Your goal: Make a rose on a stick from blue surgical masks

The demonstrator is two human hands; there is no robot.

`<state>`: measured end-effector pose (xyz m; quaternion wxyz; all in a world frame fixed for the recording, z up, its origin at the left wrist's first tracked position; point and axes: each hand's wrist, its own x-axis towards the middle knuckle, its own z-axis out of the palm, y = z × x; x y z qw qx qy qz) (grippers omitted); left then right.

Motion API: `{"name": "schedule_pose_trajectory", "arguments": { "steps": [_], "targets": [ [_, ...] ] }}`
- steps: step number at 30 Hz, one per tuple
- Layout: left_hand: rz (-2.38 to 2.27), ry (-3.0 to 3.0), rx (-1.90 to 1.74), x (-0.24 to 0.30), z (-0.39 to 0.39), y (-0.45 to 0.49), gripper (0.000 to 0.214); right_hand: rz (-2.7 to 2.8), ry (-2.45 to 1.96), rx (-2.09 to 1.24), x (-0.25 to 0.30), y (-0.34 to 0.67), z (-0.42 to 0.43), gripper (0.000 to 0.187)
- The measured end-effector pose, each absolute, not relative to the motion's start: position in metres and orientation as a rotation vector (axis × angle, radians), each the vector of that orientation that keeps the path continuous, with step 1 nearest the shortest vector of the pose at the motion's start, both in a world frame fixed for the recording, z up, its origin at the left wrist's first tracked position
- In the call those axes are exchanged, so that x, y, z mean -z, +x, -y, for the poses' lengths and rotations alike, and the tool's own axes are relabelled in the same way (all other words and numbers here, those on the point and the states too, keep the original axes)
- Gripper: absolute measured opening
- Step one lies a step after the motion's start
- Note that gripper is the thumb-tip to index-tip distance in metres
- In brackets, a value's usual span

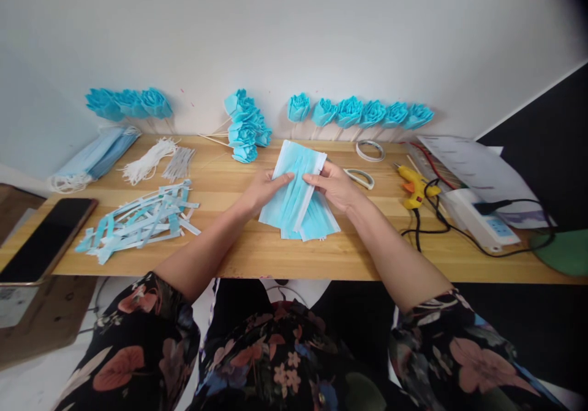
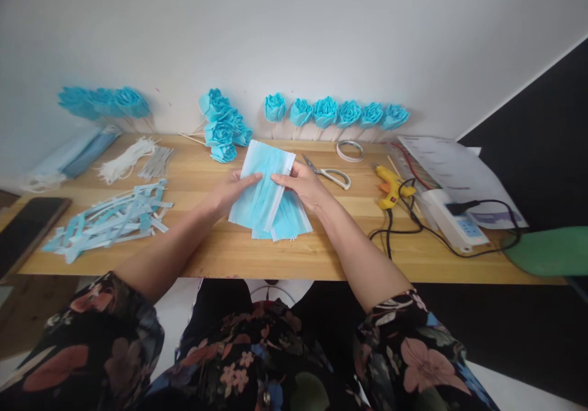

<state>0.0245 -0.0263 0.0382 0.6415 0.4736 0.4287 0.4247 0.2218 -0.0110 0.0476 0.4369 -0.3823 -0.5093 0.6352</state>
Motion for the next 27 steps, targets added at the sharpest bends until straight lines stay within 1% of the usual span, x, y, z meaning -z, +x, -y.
{"name": "schedule_pose_trajectory", "arguments": {
  "steps": [8,15,23,27],
  "targets": [
    [-0.994,1.064,-1.069,-0.0377,0.0219,0.0240,0.056,1.193,-0.892,-1.657,-0.0523,0.2235,0.0082,0.052],
    [-0.983,1.066,-1.060,-0.0383,0.0224,0.0237,0.056,1.202,-0.893,-1.667,-0.0520,0.2241,0.0082,0.049],
    [-1.002,1.109,-1.013,-0.0375,0.0269,0.0266,0.049,1.243,-0.903,-1.691,-0.0492,0.2213,0.0113,0.052],
    [-0.996,1.152,-0.994,-0.0349,0.0272,0.0286,0.051,1.214,-0.905,-1.693,-0.0482,0.2198,0.0127,0.049]
  ]
}}
